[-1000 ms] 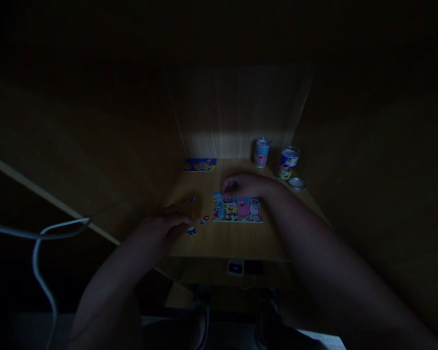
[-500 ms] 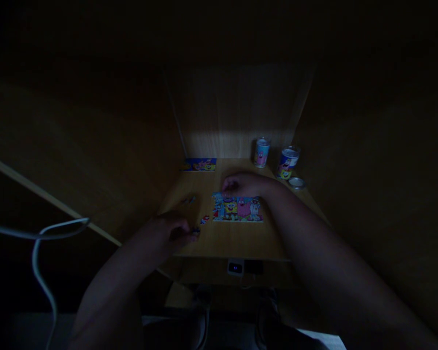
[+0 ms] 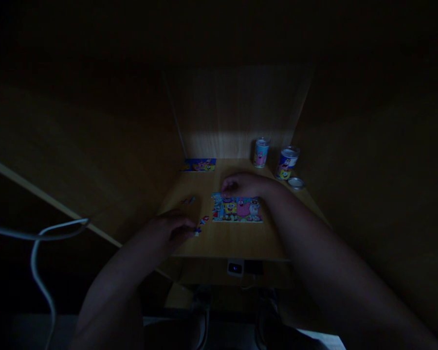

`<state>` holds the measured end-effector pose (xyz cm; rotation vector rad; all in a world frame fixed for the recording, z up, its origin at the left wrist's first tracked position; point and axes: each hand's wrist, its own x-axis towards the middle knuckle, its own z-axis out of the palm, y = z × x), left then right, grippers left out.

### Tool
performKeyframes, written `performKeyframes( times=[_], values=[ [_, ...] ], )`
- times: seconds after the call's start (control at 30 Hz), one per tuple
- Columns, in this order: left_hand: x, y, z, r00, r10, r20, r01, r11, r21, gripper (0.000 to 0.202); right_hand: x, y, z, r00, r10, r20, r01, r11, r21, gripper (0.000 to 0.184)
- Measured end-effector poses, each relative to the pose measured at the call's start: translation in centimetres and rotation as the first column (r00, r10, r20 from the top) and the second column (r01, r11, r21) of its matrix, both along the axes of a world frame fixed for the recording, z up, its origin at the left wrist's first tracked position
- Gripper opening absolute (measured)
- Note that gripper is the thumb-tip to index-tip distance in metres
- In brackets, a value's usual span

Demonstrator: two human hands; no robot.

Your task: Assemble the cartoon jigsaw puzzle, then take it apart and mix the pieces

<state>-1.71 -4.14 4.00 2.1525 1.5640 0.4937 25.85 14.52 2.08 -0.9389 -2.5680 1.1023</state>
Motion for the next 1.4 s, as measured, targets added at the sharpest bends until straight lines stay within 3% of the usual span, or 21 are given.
performKeyframes(
  times=[0.23, 0.37, 0.5, 0.63, 0.7, 0.77, 0.9, 0.97, 1.4],
  values=[
    [0.2, 0.0, -0.2, 0.998, -0.055, 0.024, 0.054, 0.998, 0.028, 0.015, 0.0, 0.0, 0.0, 1.0, -0.003, 0.001, 0.003, 1.0, 0.009, 0.042],
    [0.6, 0.5, -0.7, 0.994, -0.105, 0.03, 0.097, 0.977, 0.187, 0.017, 0.0, 0.2, -0.3, 1.0, -0.007, -0.007, 0.007, 1.0, 0.001, 0.04],
    [0.4, 1.5, -2.3, 0.985, -0.166, -0.037, 0.169, 0.937, 0.305, 0.036, 0.0, 0.2, -0.3, 1.0, 0.003, -0.008, -0.003, 1.0, -0.013, 0.039],
    [-0.2, 2.0, -2.9, 0.989, -0.034, -0.147, 0.076, 0.953, 0.293, 0.049, 0.0, 0.1, -0.1, 1.0, 0.0, -0.003, 0.0, 1.0, -0.007, 0.038],
    [-0.3, 1.9, -2.4, 0.99, 0.031, -0.137, 0.011, 0.956, 0.294, 0.042, 0.0, 0.1, -0.2, 1.0, -0.003, -0.004, 0.003, 1.0, -0.007, 0.039],
    [-0.3, 1.5, -1.7, 0.998, 0.023, -0.067, -0.003, 0.957, 0.289, 0.029, 0.1, 0.2, -0.3, 1.0, 0.0, -0.012, 0.0, 1.0, -0.01, 0.04],
    [0.0, 0.7, -1.0, 0.99, -0.133, 0.041, 0.123, 0.975, 0.187, 0.015, 0.1, 0.3, -0.5, 1.0, 0.01, -0.014, -0.01, 1.0, -0.021, 0.042],
    [0.2, 0.5, -1.1, 0.987, -0.154, 0.046, 0.145, 0.977, 0.156, 0.014, 0.1, 0.3, -0.4, 1.0, 0.014, -0.009, -0.014, 1.0, -0.015, 0.043],
    [1.9, 1.9, -2.0, 0.993, 0.03, 0.112, -0.046, 0.989, 0.144, 0.003, 0.1, 0.2, -0.3, 1.0, 0.006, -0.014, -0.006, 1.0, -0.004, 0.036]
  ],
)
